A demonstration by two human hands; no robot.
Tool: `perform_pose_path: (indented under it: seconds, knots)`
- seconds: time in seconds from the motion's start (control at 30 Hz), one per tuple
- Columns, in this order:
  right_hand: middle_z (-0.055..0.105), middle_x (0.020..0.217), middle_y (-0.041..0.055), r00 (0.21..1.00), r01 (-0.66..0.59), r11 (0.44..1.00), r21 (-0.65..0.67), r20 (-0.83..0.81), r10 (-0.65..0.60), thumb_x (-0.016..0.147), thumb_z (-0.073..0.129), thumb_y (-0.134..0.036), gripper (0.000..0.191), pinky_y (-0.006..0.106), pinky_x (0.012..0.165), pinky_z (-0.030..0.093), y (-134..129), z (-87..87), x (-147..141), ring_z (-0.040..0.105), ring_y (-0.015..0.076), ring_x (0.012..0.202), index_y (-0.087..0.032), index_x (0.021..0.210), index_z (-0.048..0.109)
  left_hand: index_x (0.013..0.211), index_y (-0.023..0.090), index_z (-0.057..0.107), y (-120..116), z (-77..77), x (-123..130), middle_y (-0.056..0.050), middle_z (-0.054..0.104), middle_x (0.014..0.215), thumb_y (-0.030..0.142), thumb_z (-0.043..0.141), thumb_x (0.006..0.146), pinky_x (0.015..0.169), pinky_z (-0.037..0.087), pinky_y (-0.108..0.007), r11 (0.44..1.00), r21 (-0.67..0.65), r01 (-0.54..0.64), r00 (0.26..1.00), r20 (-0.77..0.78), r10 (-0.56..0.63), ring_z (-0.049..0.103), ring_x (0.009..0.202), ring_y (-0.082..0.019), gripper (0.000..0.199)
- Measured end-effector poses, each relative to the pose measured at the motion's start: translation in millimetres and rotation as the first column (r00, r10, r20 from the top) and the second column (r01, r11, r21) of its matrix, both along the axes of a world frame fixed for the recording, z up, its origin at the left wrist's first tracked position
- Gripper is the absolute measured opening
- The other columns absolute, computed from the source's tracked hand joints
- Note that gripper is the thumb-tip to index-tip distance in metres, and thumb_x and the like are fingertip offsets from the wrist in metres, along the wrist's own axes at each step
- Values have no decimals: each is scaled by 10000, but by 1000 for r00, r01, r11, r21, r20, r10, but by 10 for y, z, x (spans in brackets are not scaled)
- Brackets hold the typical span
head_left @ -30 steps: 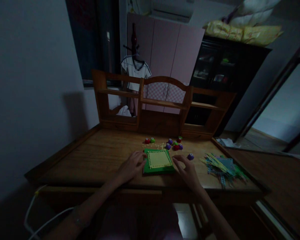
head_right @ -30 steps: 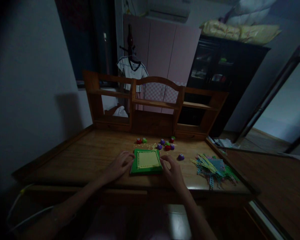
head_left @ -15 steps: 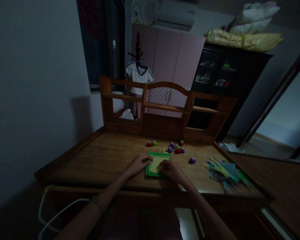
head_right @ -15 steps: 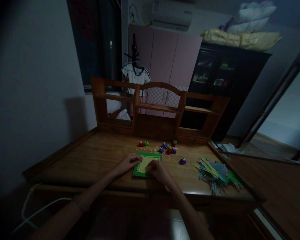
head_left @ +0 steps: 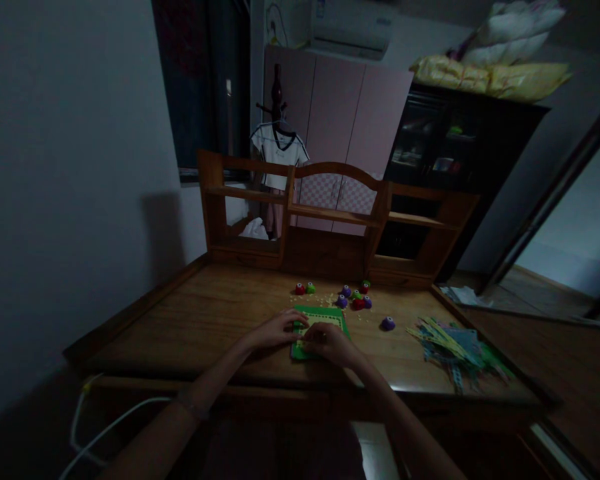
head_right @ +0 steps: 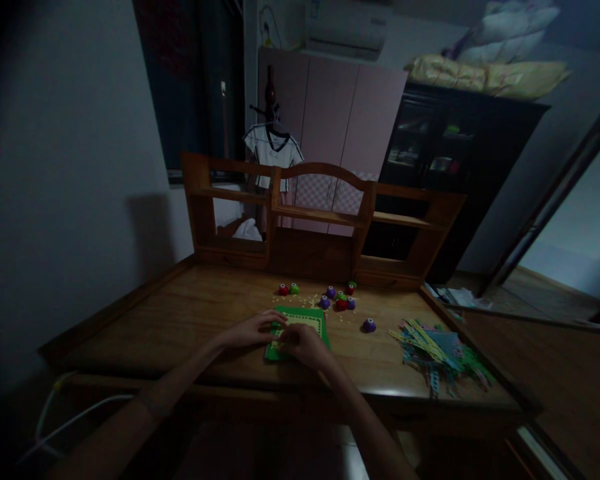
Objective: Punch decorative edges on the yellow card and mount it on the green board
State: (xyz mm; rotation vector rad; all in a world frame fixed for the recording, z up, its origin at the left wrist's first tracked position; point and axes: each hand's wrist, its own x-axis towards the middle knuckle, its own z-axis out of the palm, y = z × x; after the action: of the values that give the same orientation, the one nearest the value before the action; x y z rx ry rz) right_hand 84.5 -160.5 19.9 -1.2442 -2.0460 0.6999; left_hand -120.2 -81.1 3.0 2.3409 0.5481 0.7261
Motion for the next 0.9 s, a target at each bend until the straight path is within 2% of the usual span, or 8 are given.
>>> perform_pose_path:
  seconds: [0.1,0.2,0.4,0.7,0.9]
  knots:
    - [676,797,14,999,-21,999,-31,-30,20,735,686,-231,146,238,637,448,9,-8,-6,601,151,706,-172,869,685,1144,227,597,58,3,-26,-70,516,1249,415,625,789,1047,338,-382,998,-14,66,997,-36,-66,451,1205,-202,403]
    - [671,802,14,999,-33,999,-8,-37,32,741,694,-243,127,249,661,453,11,-15,-16,606,160,725,-181,851,686,1183,232,573,94,7,-35,-73,486,1275,407,641,776,1057,326,-379,995,-39,95,993,-65,-98,424,1233,-207,448]
    - [657,864,26,997,-55,996,64,-45,58,790,659,-264,91,275,743,461,-20,9,-63,612,174,804,-191,844,673,1204,230,559,84,38,-24,-79,470,1280,395,647,771,1042,342,-371,993,-61,102,992,-68,-106,432,1218,-214,471]
    - [630,900,37,996,-70,994,86,-55,75,814,644,-291,106,291,808,450,-53,29,-67,595,176,871,-191,840,668,1195,234,563,92,30,-18,-69,479,1261,411,655,759,1048,330,-371,993,-55,104,993,-56,-107,427,1213,-215,480]
    - [641,903,40,975,-204,979,2,-88,204,765,691,-393,201,331,866,448,-8,41,91,593,190,914,-194,794,692,1189,232,562,98,31,-21,-66,471,1261,437,656,755,1048,328,-374,992,-66,104,991,-74,-109,418,1214,-222,488]
